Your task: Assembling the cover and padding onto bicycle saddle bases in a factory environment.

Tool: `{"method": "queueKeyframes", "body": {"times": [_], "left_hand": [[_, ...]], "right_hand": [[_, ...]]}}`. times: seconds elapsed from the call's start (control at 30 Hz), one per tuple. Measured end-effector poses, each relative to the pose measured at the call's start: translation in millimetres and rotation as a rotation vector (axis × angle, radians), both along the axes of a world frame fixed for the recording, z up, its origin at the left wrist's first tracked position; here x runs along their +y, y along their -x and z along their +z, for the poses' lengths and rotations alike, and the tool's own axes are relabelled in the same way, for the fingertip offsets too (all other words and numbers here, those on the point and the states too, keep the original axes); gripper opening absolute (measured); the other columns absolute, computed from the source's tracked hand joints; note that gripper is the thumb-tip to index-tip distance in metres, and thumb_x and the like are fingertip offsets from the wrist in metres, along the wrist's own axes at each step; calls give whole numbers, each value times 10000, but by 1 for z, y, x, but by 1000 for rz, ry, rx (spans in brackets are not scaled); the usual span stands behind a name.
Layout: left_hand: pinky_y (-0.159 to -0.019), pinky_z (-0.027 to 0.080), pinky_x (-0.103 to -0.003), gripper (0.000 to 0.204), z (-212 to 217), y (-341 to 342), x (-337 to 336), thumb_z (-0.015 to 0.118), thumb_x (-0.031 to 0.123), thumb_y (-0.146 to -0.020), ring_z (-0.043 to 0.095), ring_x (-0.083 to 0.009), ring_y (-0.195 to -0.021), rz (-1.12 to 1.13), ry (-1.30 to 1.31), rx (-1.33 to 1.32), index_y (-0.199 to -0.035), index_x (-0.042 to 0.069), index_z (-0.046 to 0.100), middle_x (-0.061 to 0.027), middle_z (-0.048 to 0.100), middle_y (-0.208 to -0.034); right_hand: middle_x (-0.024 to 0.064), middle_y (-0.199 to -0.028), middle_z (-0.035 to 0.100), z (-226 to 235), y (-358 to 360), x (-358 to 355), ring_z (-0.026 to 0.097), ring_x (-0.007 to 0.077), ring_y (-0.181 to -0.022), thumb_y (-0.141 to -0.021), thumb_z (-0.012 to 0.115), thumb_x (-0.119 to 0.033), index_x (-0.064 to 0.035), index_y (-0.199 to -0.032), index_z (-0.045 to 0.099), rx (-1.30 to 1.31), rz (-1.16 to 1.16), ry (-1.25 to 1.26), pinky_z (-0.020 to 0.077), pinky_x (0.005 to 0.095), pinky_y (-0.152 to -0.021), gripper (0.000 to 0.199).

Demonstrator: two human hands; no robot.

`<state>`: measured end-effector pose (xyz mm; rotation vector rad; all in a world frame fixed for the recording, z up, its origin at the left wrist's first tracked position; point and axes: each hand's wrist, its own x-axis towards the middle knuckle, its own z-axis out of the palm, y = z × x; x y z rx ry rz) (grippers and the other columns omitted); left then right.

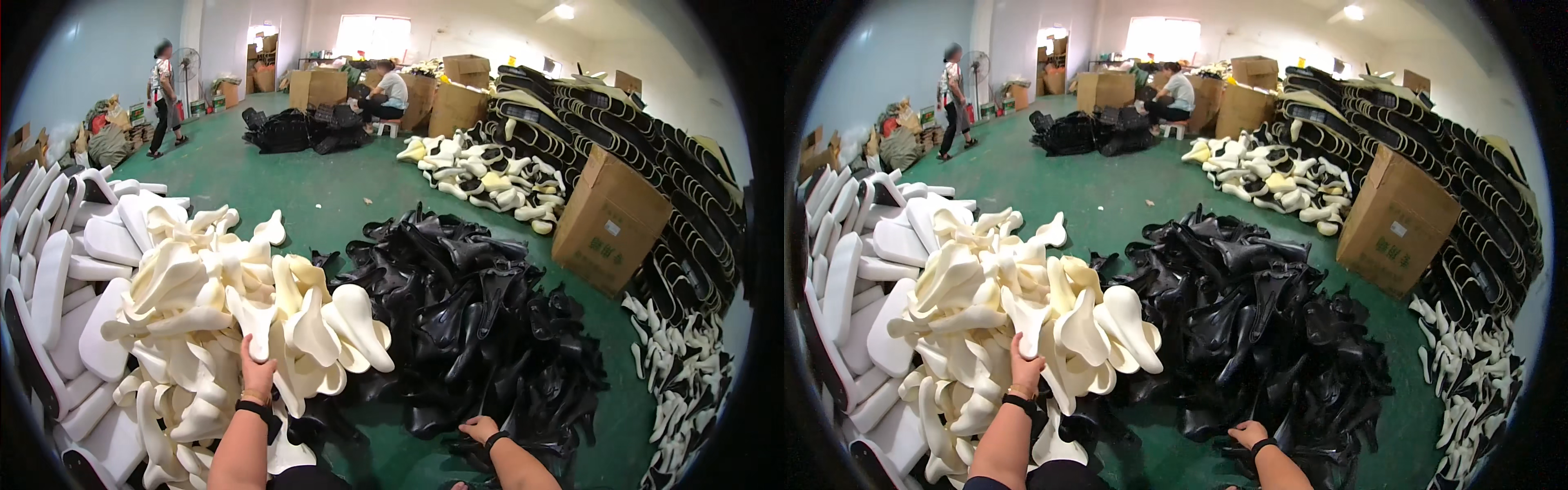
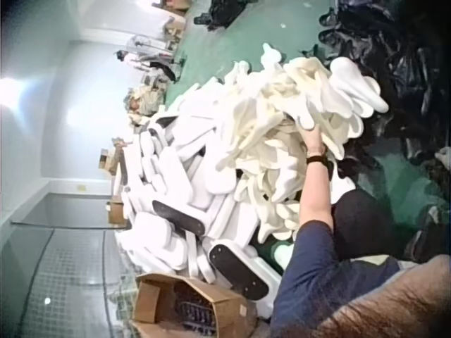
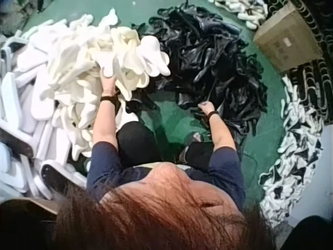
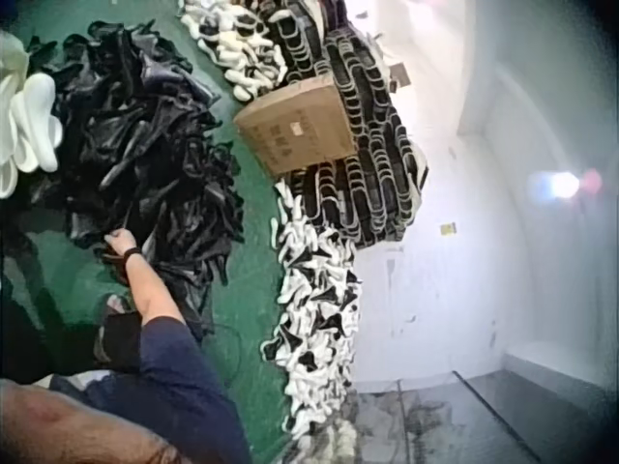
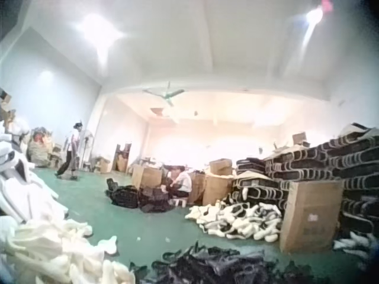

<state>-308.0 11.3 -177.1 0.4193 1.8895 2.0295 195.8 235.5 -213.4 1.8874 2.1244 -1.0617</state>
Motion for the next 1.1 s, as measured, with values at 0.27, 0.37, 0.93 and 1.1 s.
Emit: {"method": "queueKeyframes", "body": {"times": [0.27, 0.37, 0.93, 1.1], "left_hand": [[-829, 490, -301, 541, 123, -23, -49, 786, 90, -754, 553, -168, -956, 36, 10, 352, -1246, 122, 561, -90, 501, -1125], [-788, 495, -284, 471, 161, -32, -66, 789, 104, -754, 536, -173, -840, 182, 222, 707, -1190, 152, 617, -63, 419, -1051], [-848, 505, -397, 394, 242, -258, -30, 466, 306, -961, 626, -293, -899, -660, -325, -651, -1133, -39, 550, -144, 639, -972], [-841, 510, -400, 367, 191, -262, -4, 448, 326, -979, 623, -270, -902, -591, -415, -672, -1157, 17, 533, -128, 635, -984]], "right_hand": [[177, -1048, 611, 124, 12, -18, 599, 281, -946, -654, 752, -100, 9, -1170, 539, 599, -367, -216, 483, 357, -829, 569], [182, -1083, 629, 173, -1, -18, 633, 263, -880, -744, 636, -7, 93, -1250, 500, 1049, -491, -146, 503, 350, -810, 534], [173, -1172, 632, 217, -29, -87, 602, 328, -1068, -882, 520, -189, 46, -1151, 574, 1732, -568, 512, 445, 456, -996, 361], [169, -1143, 636, 245, -29, -99, 611, 308, -1039, -887, 511, -165, 48, -1156, 564, 1816, -655, 452, 467, 438, -969, 348]]}}
